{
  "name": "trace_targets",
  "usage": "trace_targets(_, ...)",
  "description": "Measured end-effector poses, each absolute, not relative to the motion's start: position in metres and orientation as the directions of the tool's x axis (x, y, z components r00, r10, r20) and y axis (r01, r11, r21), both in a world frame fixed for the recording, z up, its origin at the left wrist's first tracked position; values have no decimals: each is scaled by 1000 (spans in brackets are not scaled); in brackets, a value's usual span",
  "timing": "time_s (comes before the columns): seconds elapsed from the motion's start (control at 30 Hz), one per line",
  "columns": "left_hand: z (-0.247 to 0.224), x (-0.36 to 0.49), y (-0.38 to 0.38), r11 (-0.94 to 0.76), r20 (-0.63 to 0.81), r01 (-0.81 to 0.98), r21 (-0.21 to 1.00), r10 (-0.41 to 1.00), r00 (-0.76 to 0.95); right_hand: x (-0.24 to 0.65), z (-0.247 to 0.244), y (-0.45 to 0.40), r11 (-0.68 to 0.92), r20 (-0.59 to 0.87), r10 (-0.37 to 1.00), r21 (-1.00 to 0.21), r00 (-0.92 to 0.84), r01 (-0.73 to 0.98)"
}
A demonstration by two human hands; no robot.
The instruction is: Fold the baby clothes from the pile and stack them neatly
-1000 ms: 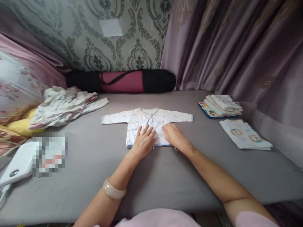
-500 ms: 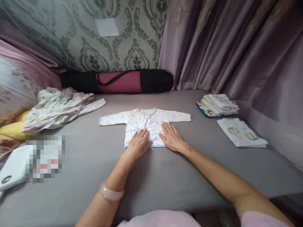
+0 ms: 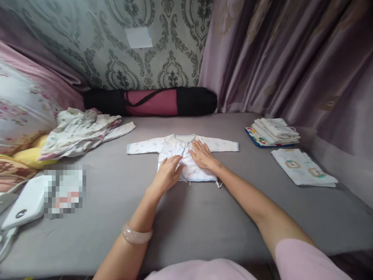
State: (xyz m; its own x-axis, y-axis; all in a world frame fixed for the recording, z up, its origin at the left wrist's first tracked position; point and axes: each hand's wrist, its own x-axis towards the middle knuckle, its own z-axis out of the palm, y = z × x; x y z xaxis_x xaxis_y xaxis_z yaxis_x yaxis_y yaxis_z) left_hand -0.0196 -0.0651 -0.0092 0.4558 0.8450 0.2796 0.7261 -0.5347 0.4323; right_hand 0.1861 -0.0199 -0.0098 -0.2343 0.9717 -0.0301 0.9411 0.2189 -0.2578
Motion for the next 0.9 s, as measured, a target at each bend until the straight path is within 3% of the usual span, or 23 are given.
trace_targets(0.23, 15, -56, -50, -157, 159, 808, 568, 984, 80, 194, -21, -56, 386, -60, 910, -235, -410, 892)
trace_targets(0.37, 18, -69, -48, -21, 59, 814, 580, 998, -17, 197, -14, -99, 480, -59, 860, -238, -506, 844)
trace_targets(0.5, 19, -79, -46, 63, -45, 842, 535, 998, -47, 195, -8, -135, 558, -58, 809, -237, -585, 795)
trace_targets(0.67, 27, -85, -49, 124, -204, 873, 472, 979, -29, 190, 14, -166, 579, -154, 773, -221, -615, 785)
trace_targets(0.9, 35, -82, -54, 110, -430, 899, 423, 898, 92, 139, 47, -124, 569, -108, 778, -298, -619, 767)
